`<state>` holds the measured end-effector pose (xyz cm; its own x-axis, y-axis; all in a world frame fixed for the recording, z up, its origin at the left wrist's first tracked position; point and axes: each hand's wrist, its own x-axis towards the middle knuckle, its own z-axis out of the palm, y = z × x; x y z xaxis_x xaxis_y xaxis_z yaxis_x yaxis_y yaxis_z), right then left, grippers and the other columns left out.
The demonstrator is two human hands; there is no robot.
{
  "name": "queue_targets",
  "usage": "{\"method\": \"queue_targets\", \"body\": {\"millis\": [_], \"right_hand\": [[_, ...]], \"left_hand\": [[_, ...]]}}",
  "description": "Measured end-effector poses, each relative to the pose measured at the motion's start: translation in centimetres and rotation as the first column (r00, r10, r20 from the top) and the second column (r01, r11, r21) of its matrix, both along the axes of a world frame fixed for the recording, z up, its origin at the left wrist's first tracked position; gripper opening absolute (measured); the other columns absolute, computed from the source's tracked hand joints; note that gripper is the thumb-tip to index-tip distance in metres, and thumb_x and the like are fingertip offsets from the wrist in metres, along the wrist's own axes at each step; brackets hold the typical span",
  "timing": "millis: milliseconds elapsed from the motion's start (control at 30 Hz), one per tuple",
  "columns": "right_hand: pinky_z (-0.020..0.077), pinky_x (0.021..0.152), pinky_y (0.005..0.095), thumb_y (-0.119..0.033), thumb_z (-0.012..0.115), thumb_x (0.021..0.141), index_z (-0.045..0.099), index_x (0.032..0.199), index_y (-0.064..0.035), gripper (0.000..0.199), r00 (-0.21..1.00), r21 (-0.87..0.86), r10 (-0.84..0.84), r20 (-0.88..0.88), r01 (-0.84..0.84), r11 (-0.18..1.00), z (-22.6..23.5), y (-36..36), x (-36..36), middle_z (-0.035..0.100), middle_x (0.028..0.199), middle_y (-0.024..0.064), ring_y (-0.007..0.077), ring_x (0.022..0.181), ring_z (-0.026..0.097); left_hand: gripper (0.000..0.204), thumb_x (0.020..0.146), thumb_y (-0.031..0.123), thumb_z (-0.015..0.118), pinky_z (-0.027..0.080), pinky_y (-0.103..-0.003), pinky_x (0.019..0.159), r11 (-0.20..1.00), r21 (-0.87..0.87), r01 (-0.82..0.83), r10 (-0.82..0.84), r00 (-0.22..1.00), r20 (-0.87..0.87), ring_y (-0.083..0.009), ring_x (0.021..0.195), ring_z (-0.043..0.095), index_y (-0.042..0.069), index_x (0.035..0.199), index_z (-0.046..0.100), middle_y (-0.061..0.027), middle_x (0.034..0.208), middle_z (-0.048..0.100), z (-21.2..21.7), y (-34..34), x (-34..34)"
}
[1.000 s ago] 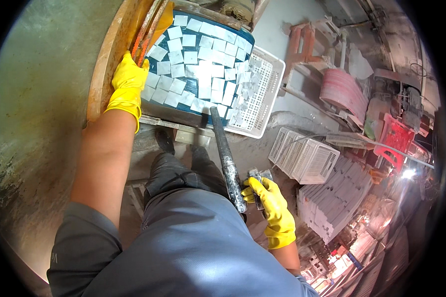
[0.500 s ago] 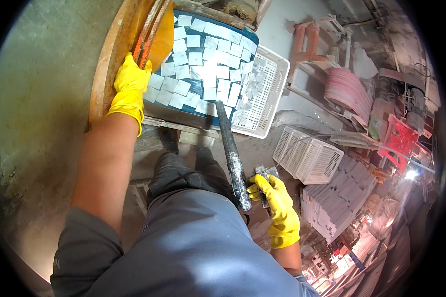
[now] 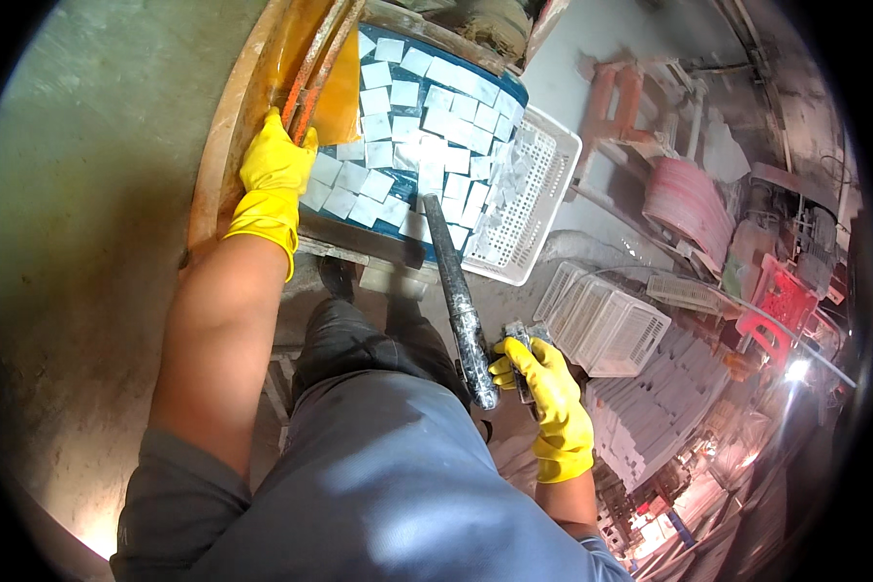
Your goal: The person sorts small square tiles on a conveyor belt, moving them into a white plastic basket. The person then carries the basket to a nearby table and places it down. The person returns to the conveyor belt and continues sorting tiles.
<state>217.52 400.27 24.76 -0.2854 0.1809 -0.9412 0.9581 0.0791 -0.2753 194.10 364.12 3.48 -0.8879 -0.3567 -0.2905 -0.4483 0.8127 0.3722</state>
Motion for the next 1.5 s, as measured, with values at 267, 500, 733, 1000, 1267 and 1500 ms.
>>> {"method": "queue_targets", "body": {"millis": [267, 500, 733, 1000, 1267, 1500], "right_hand": [[0.0586, 0.077, 0.032, -0.037, 0.073, 0.103, 0.069, 0.121, 0.005, 0.046, 0.999, -0.037, 0.04, 0.008, -0.039, 0.999, -1.0, -0.2, -2.3, 0.079, 0.097, 0.0145, 0.021, 0.083, 0.075], [0.0586, 0.081, 0.032, -0.037, 0.069, 0.105, 0.072, 0.118, 0.0037, 0.043, 0.992, -0.003, 0.121, 0.038, -0.121, 0.993, -0.3, -2.0, -4.6, 0.078, 0.097, 0.0131, 0.0204, 0.085, 0.073], [0.0587, 0.08, 0.0337, -0.039, 0.073, 0.103, 0.07, 0.119, 0.0042, 0.046, 0.989, 0.014, 0.139, 0.048, -0.14, 0.99, 0.2, -2.8, -5.7, 0.079, 0.098, 0.0139, 0.022, 0.085, 0.074], [0.0587, 0.08, 0.0335, -0.04, 0.073, 0.102, 0.07, 0.12, 0.0038, 0.047, 0.991, -0.013, 0.126, 0.053, -0.126, 0.992, -0.9, -2.5, -4.3, 0.079, 0.098, 0.0132, 0.0217, 0.085, 0.074], [0.0596, 0.082, 0.033, -0.036, 0.068, 0.107, 0.072, 0.12, 0.0039, 0.042, 0.991, -0.017, 0.124, 0.047, -0.123, 0.992, -0.9, -3.5, -2.7, 0.078, 0.098, 0.014, 0.0215, 0.086, 0.074], [0.0597, 0.08, 0.0335, -0.034, 0.071, 0.105, 0.072, 0.121, 0.0044, 0.042, 0.994, -0.012, 0.097, 0.047, -0.097, 0.995, -1.3, -3.9, -1.2, 0.078, 0.098, 0.0143, 0.0217, 0.084, 0.074]], "left_hand": [[0.074, 0.089, 0.045, 0.078, 0.059, -0.051, 0.092, 0.999, -0.046, 0.01, -0.011, 1.0, -0.024, -0.0433, 0.108, 0.074, 0.007, 0.149, 0.056, -0.024, 0.117, 0.076, -0.6, 0.3, 0.1], [0.069, 0.089, 0.044, 0.079, 0.059, -0.049, 0.091, 1.0, -0.019, -0.018, 0.018, 1.0, 0.016, -0.0415, 0.108, 0.074, 0.009, 0.144, 0.059, -0.0225, 0.118, 0.076, -0.9, 0.2, 0.0], [0.068, 0.09, 0.044, 0.079, 0.059, -0.049, 0.093, 1.0, -0.004, -0.03, 0.03, 0.998, 0.047, -0.0411, 0.112, 0.074, 0.01, 0.145, 0.058, -0.0215, 0.122, 0.075, -0.7, 0.0, -0.1], [0.067, 0.092, 0.044, 0.078, 0.058, -0.047, 0.097, 1.0, -0.01, -0.023, 0.024, 0.997, 0.079, -0.0399, 0.116, 0.073, 0.01, 0.146, 0.058, -0.0208, 0.127, 0.074, -0.4, 0.1, -0.3], [0.066, 0.091, 0.044, 0.078, 0.058, -0.047, 0.096, 1.0, -0.001, -0.011, 0.011, 0.999, 0.049, -0.0398, 0.115, 0.073, 0.009, 0.144, 0.059, -0.0202, 0.125, 0.075, -0.5, 0.0, -0.3], [0.065, 0.091, 0.045, 0.079, 0.058, -0.048, 0.096, 1.0, 0.005, -0.012, 0.011, 0.999, 0.048, -0.0403, 0.115, 0.073, 0.008, 0.141, 0.061, -0.0205, 0.125, 0.075, -0.2, 0.2, -0.5]]}}
